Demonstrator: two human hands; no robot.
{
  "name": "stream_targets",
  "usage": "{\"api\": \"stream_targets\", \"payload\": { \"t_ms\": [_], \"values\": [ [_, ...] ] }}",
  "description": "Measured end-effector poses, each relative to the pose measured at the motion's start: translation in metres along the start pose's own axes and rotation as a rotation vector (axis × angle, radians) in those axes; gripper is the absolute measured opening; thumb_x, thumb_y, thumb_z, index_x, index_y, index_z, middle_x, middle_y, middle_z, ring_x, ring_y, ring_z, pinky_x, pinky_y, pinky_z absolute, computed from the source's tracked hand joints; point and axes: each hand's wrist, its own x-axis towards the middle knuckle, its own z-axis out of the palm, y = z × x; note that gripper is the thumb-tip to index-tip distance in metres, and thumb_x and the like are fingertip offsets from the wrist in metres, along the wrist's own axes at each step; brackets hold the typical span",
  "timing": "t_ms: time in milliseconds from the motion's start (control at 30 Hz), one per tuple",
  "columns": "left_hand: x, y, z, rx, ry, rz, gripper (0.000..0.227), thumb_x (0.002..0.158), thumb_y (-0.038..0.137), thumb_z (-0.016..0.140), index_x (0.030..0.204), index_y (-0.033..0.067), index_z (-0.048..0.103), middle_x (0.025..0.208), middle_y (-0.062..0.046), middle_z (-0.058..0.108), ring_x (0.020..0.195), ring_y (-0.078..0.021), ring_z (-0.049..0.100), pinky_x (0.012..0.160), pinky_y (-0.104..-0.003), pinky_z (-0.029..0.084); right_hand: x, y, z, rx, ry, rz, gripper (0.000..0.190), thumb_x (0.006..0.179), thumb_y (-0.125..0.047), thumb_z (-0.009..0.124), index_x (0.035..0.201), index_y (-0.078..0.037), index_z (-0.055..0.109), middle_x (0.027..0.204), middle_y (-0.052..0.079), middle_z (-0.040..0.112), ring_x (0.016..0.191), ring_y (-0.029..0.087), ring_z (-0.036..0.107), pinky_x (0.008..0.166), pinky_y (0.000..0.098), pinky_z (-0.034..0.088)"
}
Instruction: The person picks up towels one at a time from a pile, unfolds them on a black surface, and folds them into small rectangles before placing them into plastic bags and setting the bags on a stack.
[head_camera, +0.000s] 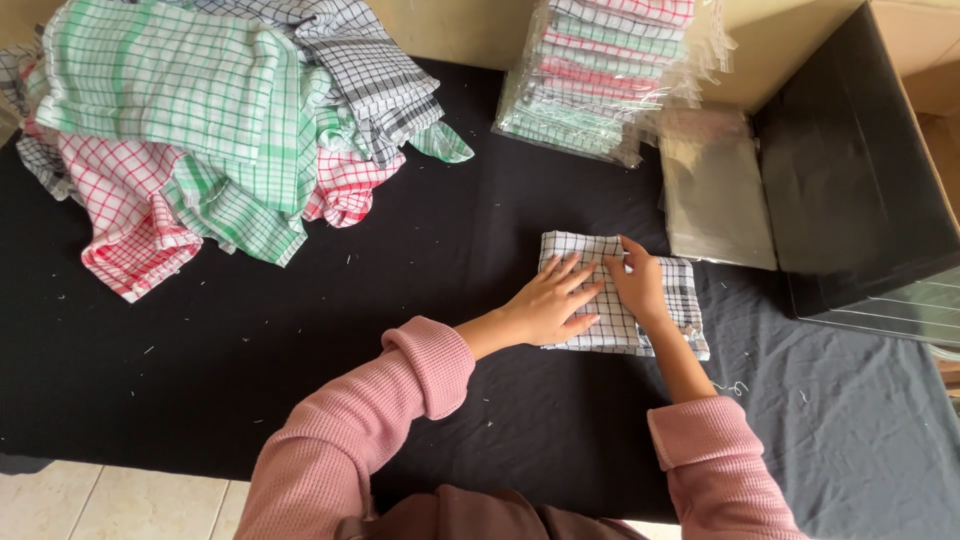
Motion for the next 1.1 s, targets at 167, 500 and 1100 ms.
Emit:
{"api": "stream_targets", "payload": {
  "t_ms": [167,500,1100],
  "values": [
    [0.0,-0.006,0.021,0.082,-0.02,-0.002,0.061,0.103,0.055,0.041,0.148,0.0152,0.054,0.156,-0.018,0.048,0.152,-0.0412,0.032,0.126,-0.056,0.014,-0.021,-0.038,-0.006,-0.162,0.025,-0.068,0.049,0.104,-0.018,0.066,0.147,0.002,0.054,0.113,0.035,0.069,0.1,0.044,0.071,0.076,0.0506,0.062],
    [-0.012,0.029,-0.028,0.05,-0.053,0.108,0.056,0.104,0.051,0.037,0.132,0.013,0.067,0.137,-0.02,0.063,0.139,-0.0396,0.05,0.12,-0.061,0.029,-0.023,-0.053,-0.003,-0.357,0.192,-0.635,0.041,0.091,-0.007,0.071,0.131,-0.001,0.065,0.12,0.018,0.06,0.112,0.04,0.061,0.093,0.0465,0.05],
    [-0.013,0.003,0.036,-0.126,0.168,-0.016,0.033,0.097,0.04,0.053,0.113,0.0175,0.071,0.132,-0.01,0.063,0.131,-0.0342,0.054,0.108,-0.048,0.041,0.008,0.005,0.026,-0.568,-0.071,-0.501,0.056,0.11,-0.038,0.037,0.162,-0.016,0.039,0.165,0.011,0.038,0.155,0.039,0.024,0.121,0.0624,0.016]
  ]
}}
